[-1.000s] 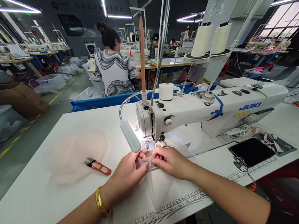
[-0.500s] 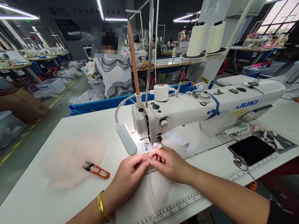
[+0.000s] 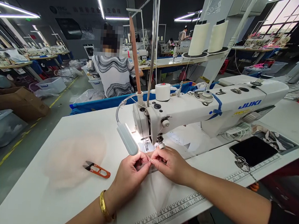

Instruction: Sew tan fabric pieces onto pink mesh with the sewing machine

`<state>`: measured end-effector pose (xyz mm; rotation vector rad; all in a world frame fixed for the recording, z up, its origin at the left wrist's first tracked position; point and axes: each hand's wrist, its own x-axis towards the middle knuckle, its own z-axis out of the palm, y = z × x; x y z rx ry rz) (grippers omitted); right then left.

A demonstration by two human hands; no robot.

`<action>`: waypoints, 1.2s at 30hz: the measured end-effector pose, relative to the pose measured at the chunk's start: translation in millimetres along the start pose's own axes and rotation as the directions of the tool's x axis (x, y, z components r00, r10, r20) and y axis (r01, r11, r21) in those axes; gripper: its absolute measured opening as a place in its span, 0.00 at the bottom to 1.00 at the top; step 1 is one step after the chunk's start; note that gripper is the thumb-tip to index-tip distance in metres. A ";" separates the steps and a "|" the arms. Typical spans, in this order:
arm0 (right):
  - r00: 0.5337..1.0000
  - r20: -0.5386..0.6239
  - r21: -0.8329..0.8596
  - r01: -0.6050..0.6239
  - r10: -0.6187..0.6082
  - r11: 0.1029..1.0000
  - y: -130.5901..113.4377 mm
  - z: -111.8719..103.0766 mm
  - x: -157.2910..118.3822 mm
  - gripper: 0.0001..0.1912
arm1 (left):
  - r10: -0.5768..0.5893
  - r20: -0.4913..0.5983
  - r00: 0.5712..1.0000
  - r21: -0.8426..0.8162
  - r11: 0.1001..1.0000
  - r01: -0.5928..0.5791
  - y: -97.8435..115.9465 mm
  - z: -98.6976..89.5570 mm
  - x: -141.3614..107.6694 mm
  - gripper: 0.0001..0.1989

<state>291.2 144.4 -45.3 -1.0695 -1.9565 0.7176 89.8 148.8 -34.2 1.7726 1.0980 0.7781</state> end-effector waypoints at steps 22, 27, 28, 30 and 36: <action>1.000 -0.012 -0.007 0.023 -0.023 1.000 1.9 1.2 -2.2 0.06 | -0.038 -0.028 0.999 -0.069 0.997 0.036 -1.1 3.5 1.7 0.08; 1.000 -0.013 -0.006 0.016 -0.016 1.000 2.2 1.7 -1.9 0.05 | -0.076 0.047 0.996 -0.072 0.994 0.079 1.0 1.2 -0.5 0.11; 1.000 -0.016 -0.006 0.017 -0.017 1.000 1.9 1.9 -2.2 0.06 | -0.083 0.060 0.995 -0.067 0.994 0.087 2.3 0.3 -0.9 0.11; 1.000 -0.028 -0.010 0.007 -0.007 1.000 1.0 2.6 -2.9 0.07 | -0.091 0.069 0.993 -0.042 0.995 0.094 5.3 -2.1 -1.1 0.14; 0.999 -0.033 -0.093 -0.030 0.027 0.995 3.5 8.7 -1.4 0.08 | -0.026 0.067 0.997 0.213 0.977 0.011 7.8 -5.9 4.7 0.21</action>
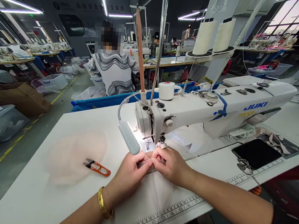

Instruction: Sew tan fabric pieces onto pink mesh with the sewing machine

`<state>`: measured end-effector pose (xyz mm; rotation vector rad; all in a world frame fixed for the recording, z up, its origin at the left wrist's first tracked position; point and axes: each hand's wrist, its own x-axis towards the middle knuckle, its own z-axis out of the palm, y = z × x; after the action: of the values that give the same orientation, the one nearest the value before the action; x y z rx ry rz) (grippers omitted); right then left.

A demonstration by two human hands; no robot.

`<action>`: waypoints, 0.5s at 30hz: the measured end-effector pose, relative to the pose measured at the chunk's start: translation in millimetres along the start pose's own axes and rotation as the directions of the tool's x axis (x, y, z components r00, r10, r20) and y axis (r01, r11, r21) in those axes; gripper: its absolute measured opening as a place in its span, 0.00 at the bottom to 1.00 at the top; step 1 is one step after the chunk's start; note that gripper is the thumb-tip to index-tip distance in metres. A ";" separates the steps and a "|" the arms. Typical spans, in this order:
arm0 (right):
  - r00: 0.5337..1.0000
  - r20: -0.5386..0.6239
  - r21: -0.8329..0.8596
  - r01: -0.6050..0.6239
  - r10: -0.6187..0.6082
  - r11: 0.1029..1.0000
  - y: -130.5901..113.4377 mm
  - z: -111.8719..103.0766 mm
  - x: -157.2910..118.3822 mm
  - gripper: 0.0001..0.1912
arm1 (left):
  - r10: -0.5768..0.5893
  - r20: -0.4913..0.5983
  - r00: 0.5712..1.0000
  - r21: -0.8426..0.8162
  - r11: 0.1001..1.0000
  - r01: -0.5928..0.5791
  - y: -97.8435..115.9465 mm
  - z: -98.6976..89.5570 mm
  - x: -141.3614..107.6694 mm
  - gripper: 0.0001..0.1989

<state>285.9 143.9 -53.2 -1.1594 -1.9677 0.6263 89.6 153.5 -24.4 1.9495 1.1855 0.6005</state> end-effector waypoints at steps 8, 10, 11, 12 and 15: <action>0.999 0.024 -0.329 -0.021 0.031 0.944 7.4 11.2 12.9 0.11 | 0.241 -0.114 0.964 0.484 0.861 -0.158 -16.9 11.0 4.5 0.07; 0.999 0.011 -0.331 -0.029 0.035 0.943 8.3 11.0 13.4 0.09 | 0.357 -0.049 0.933 0.537 0.797 -0.277 -19.5 12.0 3.0 0.12; 0.999 0.005 -0.327 -0.028 0.031 0.945 9.2 10.6 13.0 0.08 | 0.392 -0.018 0.920 0.551 0.771 -0.318 -20.2 12.1 2.2 0.14; 1.000 0.000 -0.323 -0.019 0.020 0.946 10.4 10.2 12.3 0.07 | 0.411 0.004 0.911 0.558 0.755 -0.344 -20.5 11.9 1.4 0.15; 0.999 0.004 -0.339 0.044 -0.045 0.940 14.9 8.7 9.5 0.06 | 0.407 0.034 0.913 0.571 0.742 -0.352 -19.2 10.3 -0.4 0.15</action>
<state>283.7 159.0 -65.7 -1.3124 -2.1485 0.2642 86.6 154.8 -46.0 2.7504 1.1047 0.5902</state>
